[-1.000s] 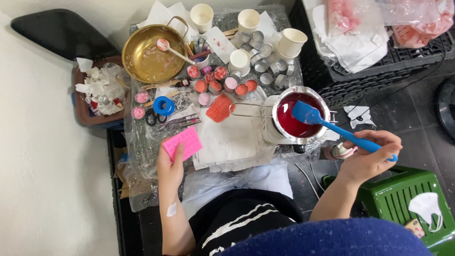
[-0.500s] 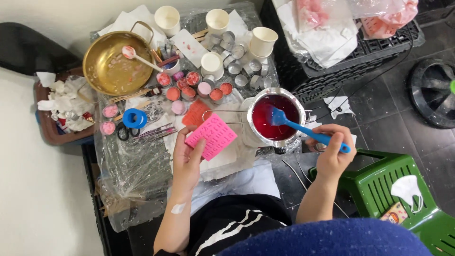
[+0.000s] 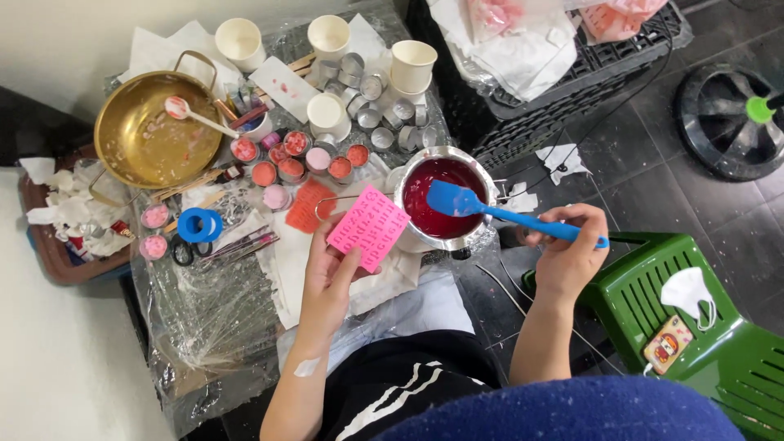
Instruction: Pouring melted red wax from a container into a pink silicone alphabet mold.
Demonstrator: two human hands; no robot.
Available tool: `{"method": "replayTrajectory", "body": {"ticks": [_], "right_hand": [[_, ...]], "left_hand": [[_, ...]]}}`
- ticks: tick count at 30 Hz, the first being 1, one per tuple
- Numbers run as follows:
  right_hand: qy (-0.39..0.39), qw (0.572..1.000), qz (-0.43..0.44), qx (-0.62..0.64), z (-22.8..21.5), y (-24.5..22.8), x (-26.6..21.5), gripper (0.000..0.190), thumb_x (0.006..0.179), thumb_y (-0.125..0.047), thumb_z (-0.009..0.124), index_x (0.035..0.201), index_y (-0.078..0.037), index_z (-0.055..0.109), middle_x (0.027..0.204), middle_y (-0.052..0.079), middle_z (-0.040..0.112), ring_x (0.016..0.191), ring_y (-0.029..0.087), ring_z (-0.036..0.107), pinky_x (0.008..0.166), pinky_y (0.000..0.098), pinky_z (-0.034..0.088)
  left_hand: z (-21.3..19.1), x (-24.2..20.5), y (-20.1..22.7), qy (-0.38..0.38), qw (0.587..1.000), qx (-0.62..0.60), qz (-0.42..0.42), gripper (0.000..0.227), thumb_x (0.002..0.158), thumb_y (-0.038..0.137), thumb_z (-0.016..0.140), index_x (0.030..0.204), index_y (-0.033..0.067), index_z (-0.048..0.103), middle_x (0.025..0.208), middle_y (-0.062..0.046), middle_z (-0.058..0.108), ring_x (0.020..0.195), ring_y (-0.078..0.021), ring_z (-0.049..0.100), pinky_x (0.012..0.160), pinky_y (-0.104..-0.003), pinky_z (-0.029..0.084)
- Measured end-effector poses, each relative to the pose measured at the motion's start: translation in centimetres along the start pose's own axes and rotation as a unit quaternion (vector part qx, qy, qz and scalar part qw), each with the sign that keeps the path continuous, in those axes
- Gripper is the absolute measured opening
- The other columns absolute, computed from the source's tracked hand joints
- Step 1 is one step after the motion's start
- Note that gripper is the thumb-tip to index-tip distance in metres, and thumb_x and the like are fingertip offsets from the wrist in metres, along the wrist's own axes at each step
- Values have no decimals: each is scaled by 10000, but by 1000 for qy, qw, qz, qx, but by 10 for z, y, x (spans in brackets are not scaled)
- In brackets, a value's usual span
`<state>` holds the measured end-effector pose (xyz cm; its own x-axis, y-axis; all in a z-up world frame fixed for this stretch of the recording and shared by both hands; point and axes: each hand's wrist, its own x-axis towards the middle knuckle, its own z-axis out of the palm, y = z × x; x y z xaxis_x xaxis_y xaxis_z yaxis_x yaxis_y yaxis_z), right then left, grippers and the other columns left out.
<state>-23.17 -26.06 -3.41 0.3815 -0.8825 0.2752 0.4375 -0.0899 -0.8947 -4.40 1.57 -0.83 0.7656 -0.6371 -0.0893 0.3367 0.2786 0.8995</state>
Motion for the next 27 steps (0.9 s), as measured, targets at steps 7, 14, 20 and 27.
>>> {"method": "replayTrajectory", "body": {"ticks": [7,14,20,27], "right_hand": [[36,997,-42,45,-20,-2,9,396,1207,-382,437,1153,-1,531,915,235,649,639,253,616,597,326,528],[1,997,-64,51,-10,-15,6,442,1198,-425,445,1102,-1,523,910,213,649,598,245,611,575,309,527],[-4,997,-67,42,-4,-17,1,457,1192,-442,453,1087,-1,514,890,208,644,585,237,597,542,292,513],[-3,998,-61,25,2,-20,-1,448,1193,-424,471,1057,3,500,876,219,636,572,242,591,525,300,514]], "left_hand": [[14,18,-9,-34,999,15,1,487,1046,51,553,1502,25,385,1292,-120,639,1051,-168,685,866,-332,618],[26,27,-19,-38,999,10,-23,504,1026,40,553,1495,50,369,1283,-108,643,1015,-154,685,845,-318,611],[27,28,-23,-38,999,-3,-25,490,1017,13,557,1459,53,350,1277,-116,639,1045,-165,679,880,-331,605],[29,29,-25,-54,998,-11,0,487,1023,1,553,1455,29,332,1320,-118,621,1160,-160,649,980,-337,573]]}}
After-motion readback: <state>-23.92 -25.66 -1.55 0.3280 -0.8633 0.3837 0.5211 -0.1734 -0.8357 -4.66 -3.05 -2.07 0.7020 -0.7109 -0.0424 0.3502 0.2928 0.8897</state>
